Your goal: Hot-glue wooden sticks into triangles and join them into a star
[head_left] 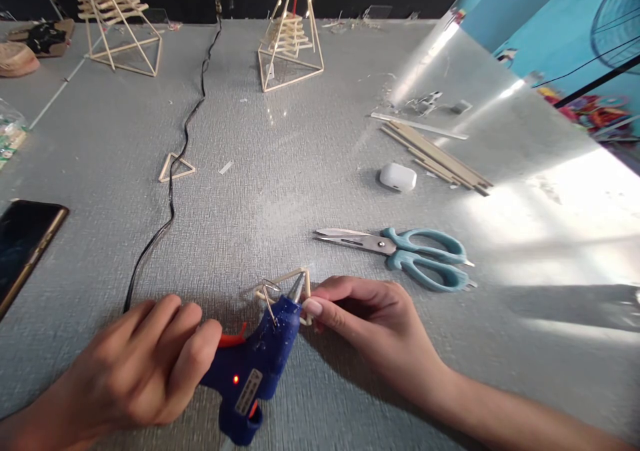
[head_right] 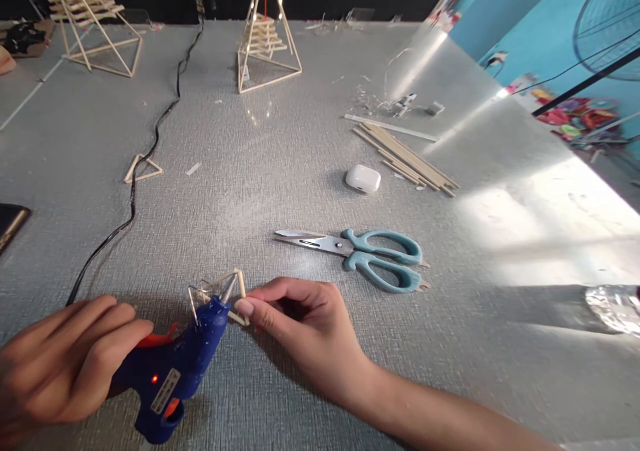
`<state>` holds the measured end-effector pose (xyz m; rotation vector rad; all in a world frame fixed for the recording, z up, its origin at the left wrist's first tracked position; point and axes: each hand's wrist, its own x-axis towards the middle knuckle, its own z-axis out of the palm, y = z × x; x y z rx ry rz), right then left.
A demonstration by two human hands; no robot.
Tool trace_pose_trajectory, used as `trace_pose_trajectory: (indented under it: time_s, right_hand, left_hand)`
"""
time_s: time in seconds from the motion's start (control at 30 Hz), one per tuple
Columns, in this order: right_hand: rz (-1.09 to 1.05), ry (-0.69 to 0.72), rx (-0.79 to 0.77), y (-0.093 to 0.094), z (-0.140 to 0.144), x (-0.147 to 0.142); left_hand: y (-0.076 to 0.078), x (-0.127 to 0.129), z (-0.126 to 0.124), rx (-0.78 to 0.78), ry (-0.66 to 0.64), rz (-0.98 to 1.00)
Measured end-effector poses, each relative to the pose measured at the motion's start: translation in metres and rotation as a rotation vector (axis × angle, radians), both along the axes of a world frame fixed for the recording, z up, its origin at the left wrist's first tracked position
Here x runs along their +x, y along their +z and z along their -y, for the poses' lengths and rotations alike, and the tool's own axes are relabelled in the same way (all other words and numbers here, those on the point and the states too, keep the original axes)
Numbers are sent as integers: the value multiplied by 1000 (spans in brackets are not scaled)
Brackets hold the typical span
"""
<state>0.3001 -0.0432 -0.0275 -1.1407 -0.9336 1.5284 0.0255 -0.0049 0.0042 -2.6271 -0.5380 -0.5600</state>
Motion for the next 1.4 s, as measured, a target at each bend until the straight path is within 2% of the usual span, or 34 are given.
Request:
trace_pose_trajectory:
  time_s: [0.17,0.5,0.7,0.9,1.07,1.4]
  right_hand:
    - [-33,-1,-37,-6,4,0]
    - [91,-27,54,-3,2,-1]
    - [52,-23,23,-6,4,-1]
    - [112,-23,51,-3,2,-1]
    - [65,-10,37,-4,3,-1]
    - [156,-28,120,3,-2,-2]
  left_hand:
    - [-1,-1,1,-15,5,8]
    - [-4,-5,3,-56,0,23]
    - [-3,-4,3,-59,-2,28]
    - [0,-2,2,-58,5,36]
    - [1,0,1,-51,-32,32]
    - [1,-3,2,-65,-6,23]
